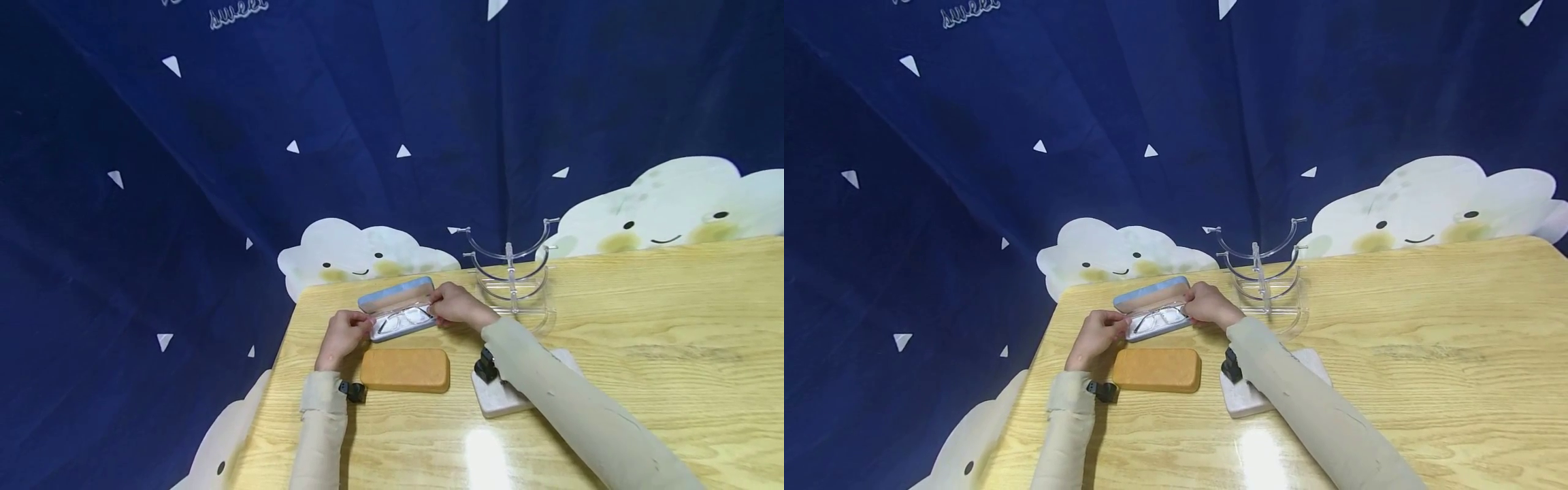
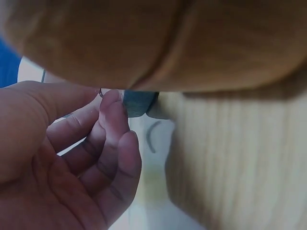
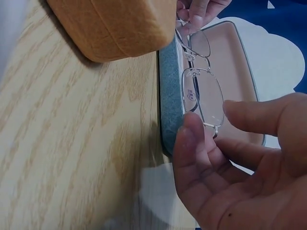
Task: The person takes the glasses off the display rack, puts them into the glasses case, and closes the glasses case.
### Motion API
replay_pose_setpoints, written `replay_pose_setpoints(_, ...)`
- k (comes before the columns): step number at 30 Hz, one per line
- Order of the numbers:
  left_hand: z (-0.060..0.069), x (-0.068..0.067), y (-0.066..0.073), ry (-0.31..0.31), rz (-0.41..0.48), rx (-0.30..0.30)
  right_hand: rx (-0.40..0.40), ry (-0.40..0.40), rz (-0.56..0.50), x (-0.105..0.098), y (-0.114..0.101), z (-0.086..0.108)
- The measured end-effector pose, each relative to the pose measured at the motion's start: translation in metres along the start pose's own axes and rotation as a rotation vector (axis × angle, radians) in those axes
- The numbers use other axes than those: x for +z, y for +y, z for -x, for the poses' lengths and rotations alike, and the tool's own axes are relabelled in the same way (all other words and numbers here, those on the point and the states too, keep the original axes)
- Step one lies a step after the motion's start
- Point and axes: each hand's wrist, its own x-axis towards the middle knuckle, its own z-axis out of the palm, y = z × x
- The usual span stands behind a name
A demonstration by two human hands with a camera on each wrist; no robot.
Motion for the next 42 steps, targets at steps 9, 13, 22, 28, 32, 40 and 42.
replay_pose_setpoints(9,-0.001,-0.001,-0.001,-0.018,0.02,0.003,-0.009,-0.016,-0.019,0.001,0.002,-0.001)
replay_pose_setpoints(13,0.0,-0.003,0.0,-0.014,0.012,0.001,-0.017,0.002,-0.022,0.0,0.002,0.0)
replay_pose_setpoints(22,0.002,-0.01,0.001,0.079,0.104,-0.087,0.021,0.13,0.053,-0.002,-0.001,0.001)
replay_pose_setpoints(28,-0.002,-0.007,0.002,-0.016,0.257,-0.153,0.043,0.153,0.085,-0.001,-0.002,-0.002)
replay_pose_setpoints(32,-0.002,-0.006,0.005,-0.038,0.261,-0.147,0.045,0.16,0.075,0.001,-0.003,-0.006)
replay_pose_setpoints(40,-0.002,-0.005,0.007,-0.007,0.263,-0.159,0.106,0.105,-0.028,0.001,-0.002,-0.003)
replay_pose_setpoints(42,-0.002,-0.006,0.007,-0.017,0.278,-0.166,0.12,0.084,-0.062,-0.001,-0.004,0.0)
